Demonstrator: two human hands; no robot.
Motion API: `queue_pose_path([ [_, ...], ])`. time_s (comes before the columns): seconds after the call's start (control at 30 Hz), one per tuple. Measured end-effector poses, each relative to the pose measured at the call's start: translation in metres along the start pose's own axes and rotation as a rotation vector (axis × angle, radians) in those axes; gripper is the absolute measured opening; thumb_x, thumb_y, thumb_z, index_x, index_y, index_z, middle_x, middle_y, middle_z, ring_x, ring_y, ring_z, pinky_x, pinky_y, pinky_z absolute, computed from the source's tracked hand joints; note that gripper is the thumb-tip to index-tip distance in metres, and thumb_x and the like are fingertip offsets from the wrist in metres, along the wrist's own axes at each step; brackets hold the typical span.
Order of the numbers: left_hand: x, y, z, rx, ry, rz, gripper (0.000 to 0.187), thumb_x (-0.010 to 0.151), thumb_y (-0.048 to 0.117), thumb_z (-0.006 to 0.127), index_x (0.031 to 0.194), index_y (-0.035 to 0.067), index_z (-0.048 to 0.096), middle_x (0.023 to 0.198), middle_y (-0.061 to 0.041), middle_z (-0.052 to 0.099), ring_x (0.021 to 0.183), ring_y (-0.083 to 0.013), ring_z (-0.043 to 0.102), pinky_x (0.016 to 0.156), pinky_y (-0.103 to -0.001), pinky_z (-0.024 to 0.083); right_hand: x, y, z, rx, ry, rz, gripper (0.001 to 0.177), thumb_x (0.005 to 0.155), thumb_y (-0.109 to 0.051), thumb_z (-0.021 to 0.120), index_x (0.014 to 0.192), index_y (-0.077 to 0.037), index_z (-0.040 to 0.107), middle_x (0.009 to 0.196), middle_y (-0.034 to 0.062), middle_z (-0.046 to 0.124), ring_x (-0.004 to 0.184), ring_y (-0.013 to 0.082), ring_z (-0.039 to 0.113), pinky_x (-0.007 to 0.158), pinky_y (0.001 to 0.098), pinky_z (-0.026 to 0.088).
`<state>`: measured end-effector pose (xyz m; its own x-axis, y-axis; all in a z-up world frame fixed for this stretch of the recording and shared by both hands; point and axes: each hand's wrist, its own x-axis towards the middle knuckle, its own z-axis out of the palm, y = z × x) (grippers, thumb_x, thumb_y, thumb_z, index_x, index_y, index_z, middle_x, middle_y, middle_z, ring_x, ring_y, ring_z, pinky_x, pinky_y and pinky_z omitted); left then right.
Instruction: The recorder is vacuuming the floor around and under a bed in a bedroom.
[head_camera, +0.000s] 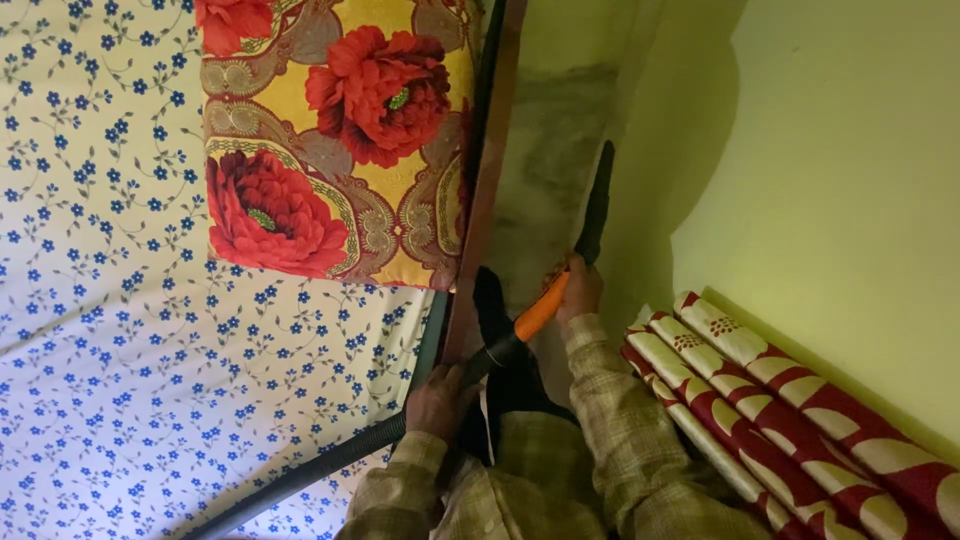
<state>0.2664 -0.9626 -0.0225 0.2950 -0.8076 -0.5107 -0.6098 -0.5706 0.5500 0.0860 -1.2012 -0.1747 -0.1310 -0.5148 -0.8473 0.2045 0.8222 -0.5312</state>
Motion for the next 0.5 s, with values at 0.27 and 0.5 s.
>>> queue_pose_path([
  [0.27, 0.000, 0.006, 0.002, 0.017, 0.014, -0.031, 0.032, 0.087, 0.042, 0.072, 0.103, 0.015, 0.066, 0.095, -0.013, 0.067, 0.081, -0.0393, 0.068, 0.063, -0.051, 0.055, -0.022, -0.008, 0.010, 0.072, -0.047, -0.147, 0.022, 0.090, -0.023, 0.066, 0.089, -0.003, 0.058, 0.072, 0.0100, 0.063, 0.057, 0.0263, 0.064, 0.052, 0.0409, 0.055],
  [0.5, 0.001, -0.011, 0.019, 0.054, 0.026, -0.015, 0.030, 0.088, 0.043, 0.072, 0.101, 0.017, 0.065, 0.093, -0.012, 0.068, 0.080, -0.0388, 0.068, 0.060, -0.051, 0.054, -0.038, -0.019, 0.013, 0.122, -0.041, -0.144, 0.016, 0.085, -0.017, 0.064, 0.087, -0.003, 0.056, 0.071, 0.0102, 0.061, 0.057, 0.0265, 0.063, 0.050, 0.0447, 0.056],
])
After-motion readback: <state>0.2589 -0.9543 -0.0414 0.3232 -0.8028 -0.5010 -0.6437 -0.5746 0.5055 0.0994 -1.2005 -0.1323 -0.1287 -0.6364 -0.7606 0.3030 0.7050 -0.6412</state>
